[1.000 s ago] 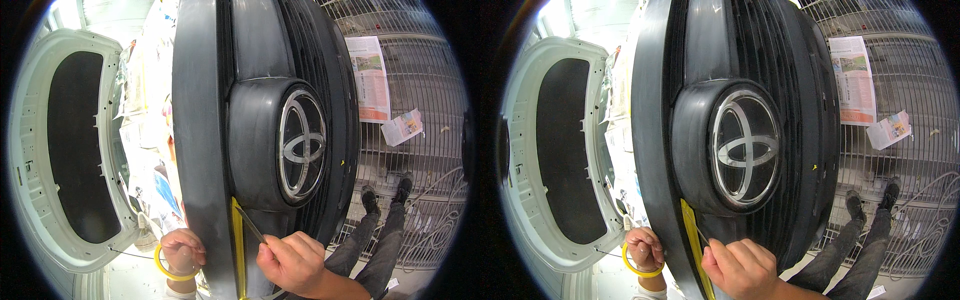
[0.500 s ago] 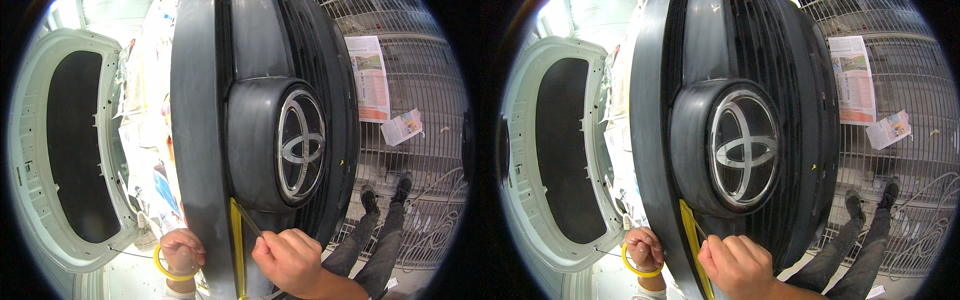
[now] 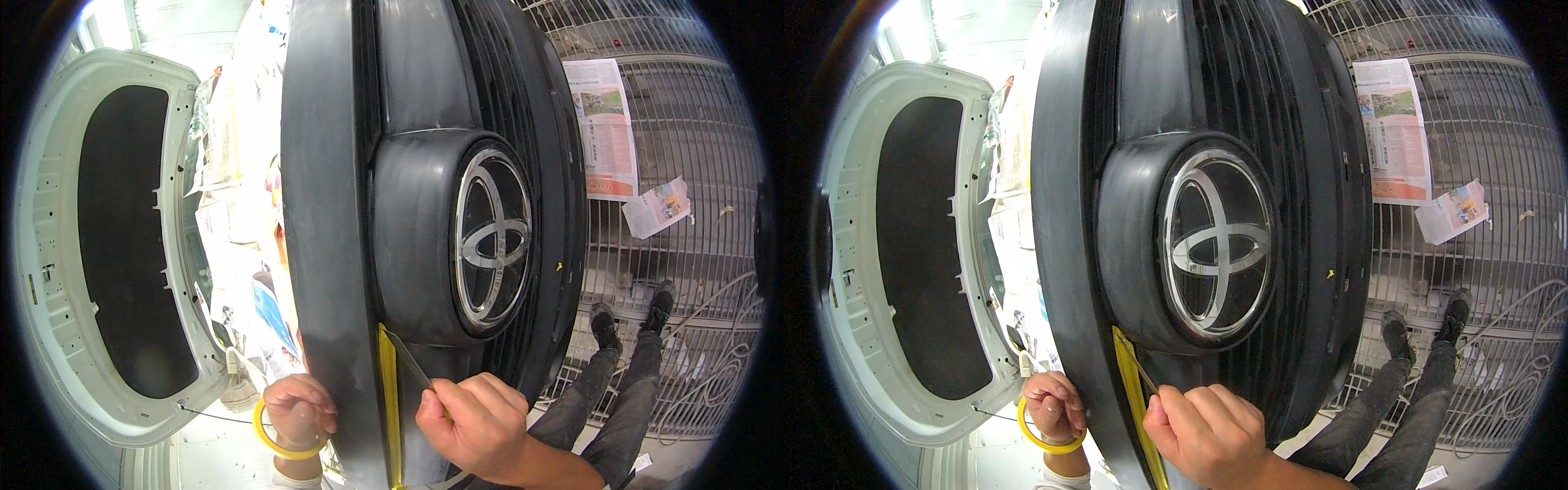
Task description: The person retrieves a roll of yellow masking tape and a utility knife, then walks to a white car in a paint booth. They apply a strip of yellow masking tape along the front grille area of the car and use the knife to trim the tape edge.
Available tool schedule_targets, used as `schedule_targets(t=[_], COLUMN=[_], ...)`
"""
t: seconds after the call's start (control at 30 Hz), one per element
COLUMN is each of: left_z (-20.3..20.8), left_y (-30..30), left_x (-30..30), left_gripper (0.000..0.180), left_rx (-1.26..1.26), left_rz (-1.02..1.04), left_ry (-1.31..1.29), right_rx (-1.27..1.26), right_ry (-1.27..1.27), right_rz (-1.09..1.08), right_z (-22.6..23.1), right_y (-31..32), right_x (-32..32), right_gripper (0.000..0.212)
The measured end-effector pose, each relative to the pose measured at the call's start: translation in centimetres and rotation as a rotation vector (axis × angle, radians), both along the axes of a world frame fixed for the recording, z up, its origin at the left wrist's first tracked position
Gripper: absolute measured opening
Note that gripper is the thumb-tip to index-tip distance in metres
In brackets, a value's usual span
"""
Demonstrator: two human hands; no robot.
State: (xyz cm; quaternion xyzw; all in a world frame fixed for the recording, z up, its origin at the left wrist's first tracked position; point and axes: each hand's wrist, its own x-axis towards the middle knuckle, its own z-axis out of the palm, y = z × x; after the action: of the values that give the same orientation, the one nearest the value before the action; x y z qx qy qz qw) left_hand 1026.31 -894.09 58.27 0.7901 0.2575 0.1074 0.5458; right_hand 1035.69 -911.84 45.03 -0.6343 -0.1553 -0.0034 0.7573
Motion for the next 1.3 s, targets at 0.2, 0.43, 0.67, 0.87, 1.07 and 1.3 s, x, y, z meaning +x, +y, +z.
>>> schedule_targets(t=[0.2,0.43,0.67,0.87,1.07,1.3], left_z=[-0.01,0.06,-0.02,0.02,0.02,-0.09], left_y=[-0.01,0.10,0.10,0.13,0.25,0.53], left_x=[0.00,-0.13,-0.09,-0.20,-0.27,-0.29], left_gripper=[0.026,0.024,0.025,0.025,0.026,0.027], left_rx=[-0.017,-0.011,0.006,0.009,0.012,0.060], left_rz=[0.003,-0.003,-0.010,-0.005,-0.005,-0.097], left_ry=[-0.005,0.005,-0.003,0.001,-0.001,0.008], right_rx=[0.013,0.002,-0.020,-0.028,0.007,-0.024], right_ry=[-0.004,-0.029,-0.028,-0.035,-0.050,-0.047], right_rz=[-0.023,-0.037,-0.037,-0.040,-0.039,-0.045], right_z=[-0.31,-0.33,-0.23,-0.21,-0.33,-0.07], right_y=[0.49,0.50,0.78,0.67,0.65,0.64], right_x=[-0.22,-0.14,-0.14,-0.35,-0.34,-0.14], right_gripper=[0.009,0.009,0.010,0.011,0.010,0.010])
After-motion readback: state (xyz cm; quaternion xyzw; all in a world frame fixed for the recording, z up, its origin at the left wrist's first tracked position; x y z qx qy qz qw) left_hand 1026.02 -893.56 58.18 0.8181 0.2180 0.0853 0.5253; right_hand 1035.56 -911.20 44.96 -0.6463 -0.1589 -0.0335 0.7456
